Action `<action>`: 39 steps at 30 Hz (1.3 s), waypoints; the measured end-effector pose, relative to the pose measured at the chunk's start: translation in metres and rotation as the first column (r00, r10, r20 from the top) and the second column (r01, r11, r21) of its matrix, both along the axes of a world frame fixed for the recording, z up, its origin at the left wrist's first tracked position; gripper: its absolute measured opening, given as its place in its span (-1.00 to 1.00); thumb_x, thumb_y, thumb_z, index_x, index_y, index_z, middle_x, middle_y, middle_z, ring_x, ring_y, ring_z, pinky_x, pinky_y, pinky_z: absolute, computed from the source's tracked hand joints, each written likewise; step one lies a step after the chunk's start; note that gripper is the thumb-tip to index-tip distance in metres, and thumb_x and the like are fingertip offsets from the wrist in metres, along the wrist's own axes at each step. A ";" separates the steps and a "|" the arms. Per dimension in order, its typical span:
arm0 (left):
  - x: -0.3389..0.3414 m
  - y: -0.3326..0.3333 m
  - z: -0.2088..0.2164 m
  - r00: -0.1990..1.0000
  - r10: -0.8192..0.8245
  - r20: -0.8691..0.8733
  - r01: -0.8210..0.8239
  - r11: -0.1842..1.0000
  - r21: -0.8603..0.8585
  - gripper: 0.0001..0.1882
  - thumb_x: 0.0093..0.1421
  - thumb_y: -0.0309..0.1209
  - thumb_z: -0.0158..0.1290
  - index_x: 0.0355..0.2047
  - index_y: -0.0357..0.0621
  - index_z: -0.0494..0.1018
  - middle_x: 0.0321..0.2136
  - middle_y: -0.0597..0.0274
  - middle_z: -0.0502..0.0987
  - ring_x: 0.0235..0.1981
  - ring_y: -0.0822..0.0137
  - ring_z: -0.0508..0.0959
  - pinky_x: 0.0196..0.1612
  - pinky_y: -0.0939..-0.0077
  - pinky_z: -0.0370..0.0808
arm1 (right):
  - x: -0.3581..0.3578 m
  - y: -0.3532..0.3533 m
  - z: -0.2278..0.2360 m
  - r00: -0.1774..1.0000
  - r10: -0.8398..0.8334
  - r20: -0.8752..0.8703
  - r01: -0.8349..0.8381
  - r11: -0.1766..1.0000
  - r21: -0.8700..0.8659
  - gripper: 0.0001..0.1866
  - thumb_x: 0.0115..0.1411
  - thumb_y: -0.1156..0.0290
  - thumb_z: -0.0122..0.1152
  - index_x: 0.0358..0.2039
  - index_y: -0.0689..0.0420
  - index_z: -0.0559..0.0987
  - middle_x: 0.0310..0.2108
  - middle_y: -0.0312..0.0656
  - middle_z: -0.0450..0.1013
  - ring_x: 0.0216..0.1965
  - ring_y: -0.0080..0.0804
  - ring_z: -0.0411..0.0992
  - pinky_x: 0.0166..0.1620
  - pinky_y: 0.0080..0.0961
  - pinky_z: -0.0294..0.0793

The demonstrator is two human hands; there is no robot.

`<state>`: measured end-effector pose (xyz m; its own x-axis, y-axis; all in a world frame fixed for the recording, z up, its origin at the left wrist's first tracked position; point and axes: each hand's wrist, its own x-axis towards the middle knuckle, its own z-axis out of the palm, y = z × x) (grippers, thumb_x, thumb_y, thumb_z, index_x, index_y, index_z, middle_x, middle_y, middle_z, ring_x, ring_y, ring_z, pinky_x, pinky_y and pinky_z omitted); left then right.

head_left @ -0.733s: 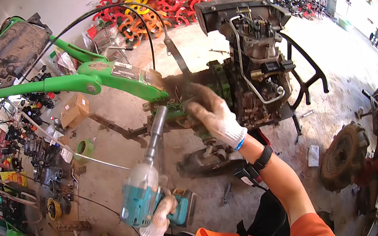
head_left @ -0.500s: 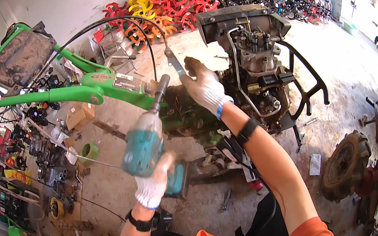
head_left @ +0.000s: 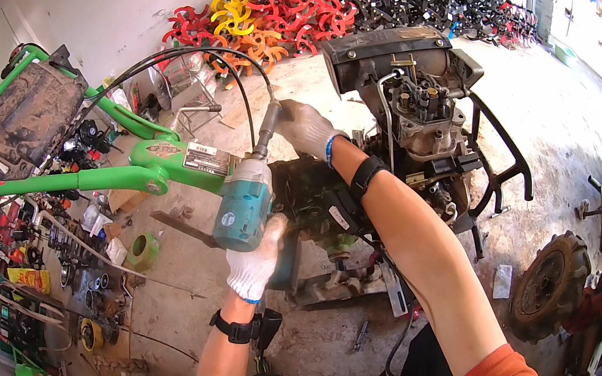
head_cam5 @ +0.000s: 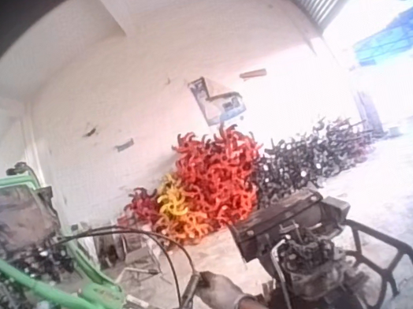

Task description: The person assembles a green metal frame onto a small engine in a workshop. They use a screwdriver and an impact wrench to attach brackets and fasten bolts, then connect a cable to the engine.

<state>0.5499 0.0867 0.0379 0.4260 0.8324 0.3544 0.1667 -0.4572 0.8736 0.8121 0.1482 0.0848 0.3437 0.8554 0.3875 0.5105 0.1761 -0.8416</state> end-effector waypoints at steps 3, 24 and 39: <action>0.007 -0.004 0.002 0.994 0.033 -0.105 -0.021 0.994 0.106 -0.73 0.35 -0.35 0.33 -0.07 -0.27 0.58 -0.44 0.31 0.60 -0.49 0.44 0.55 -0.38 0.40 0.51 | 0.001 0.002 -0.006 0.998 -0.035 0.045 0.031 0.996 0.080 -0.57 0.29 0.30 0.22 0.10 0.28 0.63 -0.17 0.30 0.65 -0.07 0.24 0.63 0.03 -0.08 0.60; 0.002 -0.028 -0.017 0.996 0.090 -0.010 -0.089 0.991 0.101 -0.66 0.37 -0.32 0.34 0.05 -0.25 0.63 -0.31 0.33 0.65 -0.32 0.40 0.62 -0.23 0.35 0.58 | -0.008 0.004 -0.014 0.996 -0.065 -0.060 0.073 0.987 0.140 -0.54 0.30 0.27 0.30 0.12 0.27 0.62 -0.12 0.22 0.68 -0.04 0.23 0.64 0.04 -0.08 0.62; -0.087 -0.085 -0.011 0.947 -0.120 0.297 0.211 0.931 -0.297 -0.79 0.42 -0.36 0.23 -0.05 -0.24 0.62 -0.33 0.27 0.62 -0.34 0.38 0.59 -0.23 0.38 0.56 | -0.025 -0.016 0.006 0.949 -0.315 0.017 0.313 0.947 0.078 -0.53 0.43 0.14 0.35 0.17 0.24 0.66 -0.11 0.04 0.73 -0.05 -0.21 0.71 0.06 -0.30 0.64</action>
